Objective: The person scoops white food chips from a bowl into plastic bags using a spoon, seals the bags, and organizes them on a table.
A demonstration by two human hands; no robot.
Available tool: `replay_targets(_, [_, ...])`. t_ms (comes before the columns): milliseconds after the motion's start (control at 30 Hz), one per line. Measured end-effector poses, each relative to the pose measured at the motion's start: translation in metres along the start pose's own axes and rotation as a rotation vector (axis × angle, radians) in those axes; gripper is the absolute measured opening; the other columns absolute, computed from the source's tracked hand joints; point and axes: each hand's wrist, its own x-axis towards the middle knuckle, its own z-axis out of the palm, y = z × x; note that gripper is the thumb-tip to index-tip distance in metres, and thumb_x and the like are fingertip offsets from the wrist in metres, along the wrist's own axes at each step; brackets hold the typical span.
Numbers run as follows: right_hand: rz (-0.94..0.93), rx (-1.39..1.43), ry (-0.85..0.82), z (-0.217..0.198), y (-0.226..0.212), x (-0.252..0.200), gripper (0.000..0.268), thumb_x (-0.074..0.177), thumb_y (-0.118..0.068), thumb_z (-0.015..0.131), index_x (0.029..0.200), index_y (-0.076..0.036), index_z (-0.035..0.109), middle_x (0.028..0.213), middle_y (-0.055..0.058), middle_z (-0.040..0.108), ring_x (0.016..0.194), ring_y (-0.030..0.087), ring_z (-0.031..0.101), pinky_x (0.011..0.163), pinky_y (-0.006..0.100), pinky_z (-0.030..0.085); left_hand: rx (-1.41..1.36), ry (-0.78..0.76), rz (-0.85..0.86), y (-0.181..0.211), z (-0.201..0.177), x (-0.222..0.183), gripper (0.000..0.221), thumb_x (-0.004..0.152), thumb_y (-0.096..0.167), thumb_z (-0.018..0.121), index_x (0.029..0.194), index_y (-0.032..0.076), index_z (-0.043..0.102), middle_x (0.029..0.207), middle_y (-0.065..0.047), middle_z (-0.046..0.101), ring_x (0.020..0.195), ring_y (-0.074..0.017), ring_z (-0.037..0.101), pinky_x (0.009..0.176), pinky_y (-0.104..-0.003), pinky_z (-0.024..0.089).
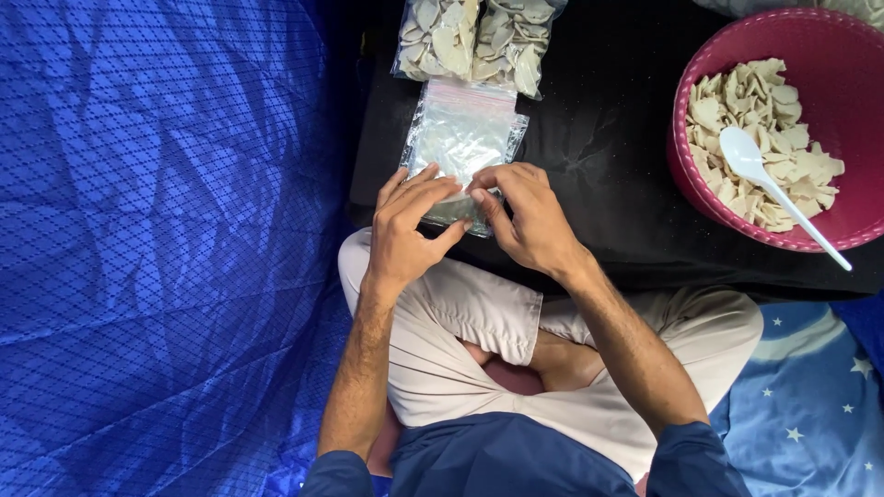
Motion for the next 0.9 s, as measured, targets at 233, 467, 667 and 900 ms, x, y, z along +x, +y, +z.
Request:
replay_targets(233, [0.047,0.077,0.037,0.001,0.017,0.0,0.005,0.103,-0.017,0.07,0.102,-0.013,0.071,0.082,0.003,0.073,0.092,0.028,0.074,0.095,0.041,0.048,-0.017,0.02,-0.026,0.006,-0.003,0.003,0.017,0.094,0.03,0.077,0.107,0.019,0.078,0.113,-0.001,0.078,0.122,-0.025,0.067,0.118,-0.045,0.036])
replay_targets(467, [0.069,0.021,0.109,-0.018,0.035,0.0,0.007,0.101,-0.012,0.073,0.102,-0.005,0.075,0.095,0.012,0.074,0.101,0.035,0.071,0.091,0.046,0.053,0.167,0.022,0.044,0.008,0.004,0.01,0.015,0.092,0.031,0.08,0.089,0.016,0.079,0.102,-0.003,0.079,0.114,-0.0262,0.071,0.118,-0.05,0.034])
replay_targets(667, [0.044,-0.193,0.118,-0.018,0.038,-0.001,0.036,0.095,-0.015,0.081,0.125,0.0,0.068,0.123,0.023,0.067,0.124,0.045,0.058,0.102,0.054,0.048,0.293,-0.124,0.051,0.031,0.002,0.031,0.032,0.075,0.033,0.091,0.08,0.01,0.069,0.106,-0.009,0.071,0.113,-0.0335,0.066,0.109,-0.057,0.042])
replay_targets(900, [0.125,-0.347,0.011,-0.018,0.03,-0.002,0.037,0.1,-0.024,0.073,0.132,-0.007,0.068,0.142,0.019,0.06,0.135,0.042,0.049,0.096,0.05,0.045,0.26,-0.204,-0.067,0.02,0.014,0.051,0.026,0.083,0.029,0.083,0.098,0.017,0.066,0.103,-0.002,0.069,0.107,-0.026,0.063,0.091,-0.045,0.048])
